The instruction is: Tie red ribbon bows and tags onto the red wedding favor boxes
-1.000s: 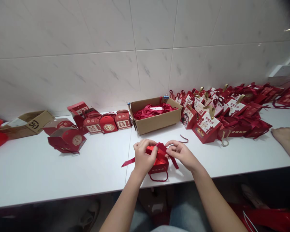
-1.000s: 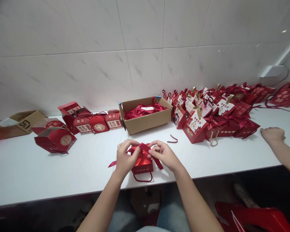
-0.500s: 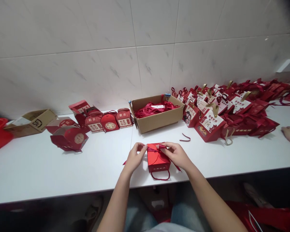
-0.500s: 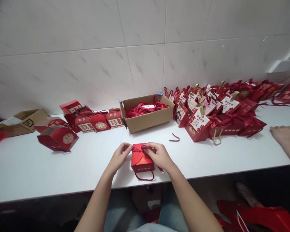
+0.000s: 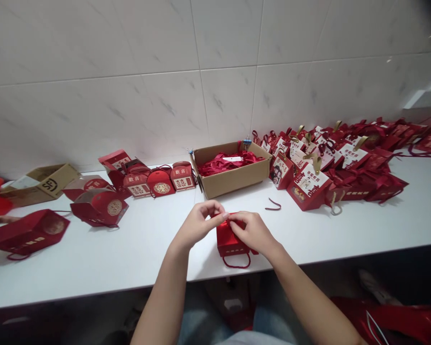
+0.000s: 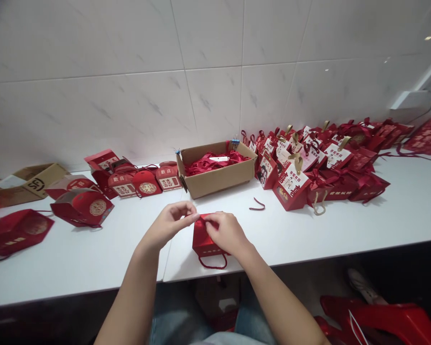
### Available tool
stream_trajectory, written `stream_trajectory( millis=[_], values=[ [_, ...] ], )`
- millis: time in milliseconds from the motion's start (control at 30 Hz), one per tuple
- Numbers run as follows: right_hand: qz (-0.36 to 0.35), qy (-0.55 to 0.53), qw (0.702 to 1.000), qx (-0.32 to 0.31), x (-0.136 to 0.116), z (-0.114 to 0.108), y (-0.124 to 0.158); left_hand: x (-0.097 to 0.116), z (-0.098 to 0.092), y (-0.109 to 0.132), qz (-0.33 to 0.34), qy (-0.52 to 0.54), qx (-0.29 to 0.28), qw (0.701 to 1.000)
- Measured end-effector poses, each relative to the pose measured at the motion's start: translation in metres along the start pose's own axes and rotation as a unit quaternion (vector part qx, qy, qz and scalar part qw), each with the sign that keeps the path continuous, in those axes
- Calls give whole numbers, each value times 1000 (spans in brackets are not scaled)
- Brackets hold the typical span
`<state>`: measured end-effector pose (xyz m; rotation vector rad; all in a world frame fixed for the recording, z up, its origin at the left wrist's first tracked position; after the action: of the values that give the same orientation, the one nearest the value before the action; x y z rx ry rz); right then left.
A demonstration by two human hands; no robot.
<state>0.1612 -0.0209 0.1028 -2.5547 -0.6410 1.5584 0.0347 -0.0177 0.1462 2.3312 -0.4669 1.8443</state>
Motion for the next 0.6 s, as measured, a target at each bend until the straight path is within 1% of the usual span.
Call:
stream_trajectory(
  millis=[67,100,167,200,233,300,333,367,400,433,467,500,567,600],
  values=[
    [-47,11,997,-53,-8,3,1,0,5,-14,6,59,22,998],
    [-54,12,996,-64,-8,4,2,-3,7,-20,10,86,32,996],
    [-37,1,998,-52,-4,2,2,-13,7,-29,19,110,55,992],
    [-22,-11,999,-39,0,1,1,-19,4,-31,27,103,80,991],
    [-8,-24,999,-29,4,1,1,-25,-3,-30,35,84,119,989],
    [9,-53,998,-23,9,3,0,-35,-20,-20,51,21,219,974],
    [13,-66,997,-24,10,4,0,-39,-26,-12,58,-15,252,966],
    [13,-75,997,-27,10,5,0,-41,-29,-5,64,-53,263,961],
    [12,-80,996,-28,10,5,0,-43,-27,1,67,-94,248,962],
    [11,-82,996,-27,10,4,1,-43,-23,6,68,-138,218,964],
    [9,-83,996,-25,9,4,1,-44,-19,11,66,-185,190,962],
    [6,-84,996,-24,8,3,1,-44,-15,15,63,-229,173,956],
    [1,-84,996,-21,7,1,1,-41,-12,23,61,-291,175,938],
    [-1,-85,996,-21,7,1,1,-40,-11,25,67,-307,180,932]
  ],
)
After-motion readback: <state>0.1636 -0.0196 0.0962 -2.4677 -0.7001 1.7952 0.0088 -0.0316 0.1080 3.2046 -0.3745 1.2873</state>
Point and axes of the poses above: each hand's wrist, its own y-axis away from the middle knuckle, its own z-axis out of the palm, x = y × z, the point moved 7 cm from there along -y, towards the middle knuckle, and after that the axes turned 1 degree about z, right-handed, at the moved point
